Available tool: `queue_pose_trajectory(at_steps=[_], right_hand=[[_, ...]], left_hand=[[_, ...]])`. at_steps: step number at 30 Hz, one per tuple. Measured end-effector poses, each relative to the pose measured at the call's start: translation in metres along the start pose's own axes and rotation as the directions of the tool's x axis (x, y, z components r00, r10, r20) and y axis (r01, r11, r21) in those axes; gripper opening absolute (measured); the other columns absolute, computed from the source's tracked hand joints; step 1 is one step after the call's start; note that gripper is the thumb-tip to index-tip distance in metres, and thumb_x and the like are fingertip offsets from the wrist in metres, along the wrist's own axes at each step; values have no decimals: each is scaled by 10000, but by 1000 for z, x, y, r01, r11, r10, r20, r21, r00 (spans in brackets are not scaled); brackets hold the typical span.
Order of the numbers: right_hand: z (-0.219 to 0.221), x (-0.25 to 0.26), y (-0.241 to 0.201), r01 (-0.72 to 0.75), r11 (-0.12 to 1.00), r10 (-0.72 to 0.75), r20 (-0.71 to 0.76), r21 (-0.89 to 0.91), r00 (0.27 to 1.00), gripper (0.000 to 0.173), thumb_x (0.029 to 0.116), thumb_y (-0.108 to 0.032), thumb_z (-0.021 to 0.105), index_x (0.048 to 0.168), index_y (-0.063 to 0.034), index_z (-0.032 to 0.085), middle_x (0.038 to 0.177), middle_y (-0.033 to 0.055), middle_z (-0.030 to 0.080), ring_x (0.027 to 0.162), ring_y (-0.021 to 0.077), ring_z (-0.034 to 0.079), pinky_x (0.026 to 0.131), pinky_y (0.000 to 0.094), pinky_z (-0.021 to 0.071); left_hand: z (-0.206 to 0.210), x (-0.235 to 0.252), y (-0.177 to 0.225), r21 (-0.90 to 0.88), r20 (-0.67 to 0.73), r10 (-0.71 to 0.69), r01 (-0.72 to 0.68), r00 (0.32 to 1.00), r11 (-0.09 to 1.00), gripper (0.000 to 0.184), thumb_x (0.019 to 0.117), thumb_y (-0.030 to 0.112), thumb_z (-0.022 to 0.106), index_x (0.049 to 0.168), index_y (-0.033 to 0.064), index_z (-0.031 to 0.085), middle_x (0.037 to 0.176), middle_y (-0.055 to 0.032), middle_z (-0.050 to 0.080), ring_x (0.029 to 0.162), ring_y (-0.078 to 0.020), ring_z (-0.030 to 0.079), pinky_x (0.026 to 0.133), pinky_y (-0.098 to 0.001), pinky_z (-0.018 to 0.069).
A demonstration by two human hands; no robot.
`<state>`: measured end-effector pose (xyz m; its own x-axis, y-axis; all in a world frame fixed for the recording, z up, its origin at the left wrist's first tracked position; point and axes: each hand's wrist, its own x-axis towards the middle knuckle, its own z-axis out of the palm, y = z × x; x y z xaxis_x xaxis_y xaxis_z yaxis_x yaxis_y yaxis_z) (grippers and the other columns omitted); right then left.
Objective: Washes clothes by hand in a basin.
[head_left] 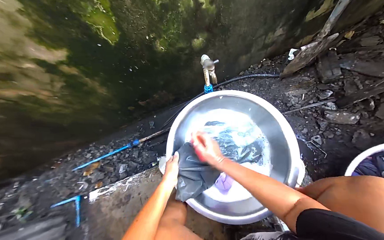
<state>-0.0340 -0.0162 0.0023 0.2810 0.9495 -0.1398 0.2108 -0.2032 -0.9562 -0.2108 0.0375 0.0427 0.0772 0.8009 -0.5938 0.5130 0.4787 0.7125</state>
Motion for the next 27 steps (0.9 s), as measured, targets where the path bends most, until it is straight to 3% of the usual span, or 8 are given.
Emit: queue_pose_trajectory(at_steps=[3, 5, 10, 14, 17, 21, 25, 27], right_hand=[[53, -17, -5, 79, 996, -66, 222, -51, 973, 529, 1044, -352, 511, 1507, -97, 506, 1458, 164, 592, 1288, 314, 620, 1079, 529, 497], [40, -6, 26, -55, 946, 151, 284, -320, 947, 592, 1055, -401, 466, 1595, -171, 390, 1455, 191, 583, 1243, 382, 638, 1017, 605, 512], [-55, 15, 118, -296, 815, 335, -12, -499, 942, 557, 1064, -443, 397, 1569, -209, 418, 1341, 199, 662, 1217, 415, 649, 1015, 637, 497], [-82, 13, 114, -491, 801, 449, -199, -343, 871, 543, 1067, -426, 436, 1548, -176, 419, 1341, 197, 656, 1224, 395, 647, 1010, 611, 502], [-29, -4, 46, -251, 961, 237, -120, -120, 964, 545, 1050, -335, 504, 1510, -45, 473, 1384, 172, 641, 1272, 300, 630, 1096, 507, 491], [58, -21, -2, 106, 994, -96, 211, -38, 973, 543, 1031, -362, 534, 1491, -74, 515, 1427, 178, 607, 1267, 311, 632, 1064, 529, 507], [27, 25, 65, -44, 899, 182, 282, -436, 942, 602, 1053, -402, 444, 1608, -187, 354, 1428, 212, 594, 1237, 425, 629, 1009, 648, 497], [-6, 43, 94, -97, 888, 174, 135, -449, 975, 537, 1069, -343, 421, 1564, -136, 437, 1446, 191, 598, 1312, 386, 595, 1100, 601, 453]], left_hand=[[9, -8, 7, -49, -73, 18, -22, 997, 999, 439, 1137, 259, 300, 1362, -29, 546, 1336, -213, 596, 1229, -262, 583, 1035, -473, 484], [6, -16, 11, -7, -52, -8, 8, 999, 1000, 478, 1139, 297, 320, 1443, -28, 493, 1481, -243, 495, 1359, -302, 495, 1114, -517, 408], [-14, -44, 24, -14, -50, 88, -89, 995, 996, 473, 1132, 313, 346, 1437, -7, 513, 1425, -211, 555, 1294, -245, 559, 1080, -461, 467], [-20, -36, 18, -35, -94, 67, -71, 993, 997, 483, 1140, 310, 312, 1427, -22, 514, 1409, -222, 560, 1276, -251, 569, 1075, -453, 463], [-12, -20, 3, -27, -85, 15, -17, 996, 999, 481, 1143, 296, 295, 1398, -40, 526, 1388, -241, 569, 1265, -279, 575, 1065, -475, 470], [5, -18, 1, -46, -70, 49, -53, 996, 998, 429, 1140, 239, 305, 1324, -42, 571, 1283, -202, 628, 1185, -230, 606, 1024, -432, 493], [-3, -34, 20, 5, 11, 41, -41, 999, 999, 481, 1137, 299, 328, 1474, -13, 467, 1497, -221, 495, 1367, -266, 504, 1133, -470, 419], [-12, -48, 34, -19, 34, 89, -88, 995, 996, 475, 1134, 298, 336, 1472, -4, 477, 1460, -202, 534, 1322, -233, 545, 1105, -436, 455]])
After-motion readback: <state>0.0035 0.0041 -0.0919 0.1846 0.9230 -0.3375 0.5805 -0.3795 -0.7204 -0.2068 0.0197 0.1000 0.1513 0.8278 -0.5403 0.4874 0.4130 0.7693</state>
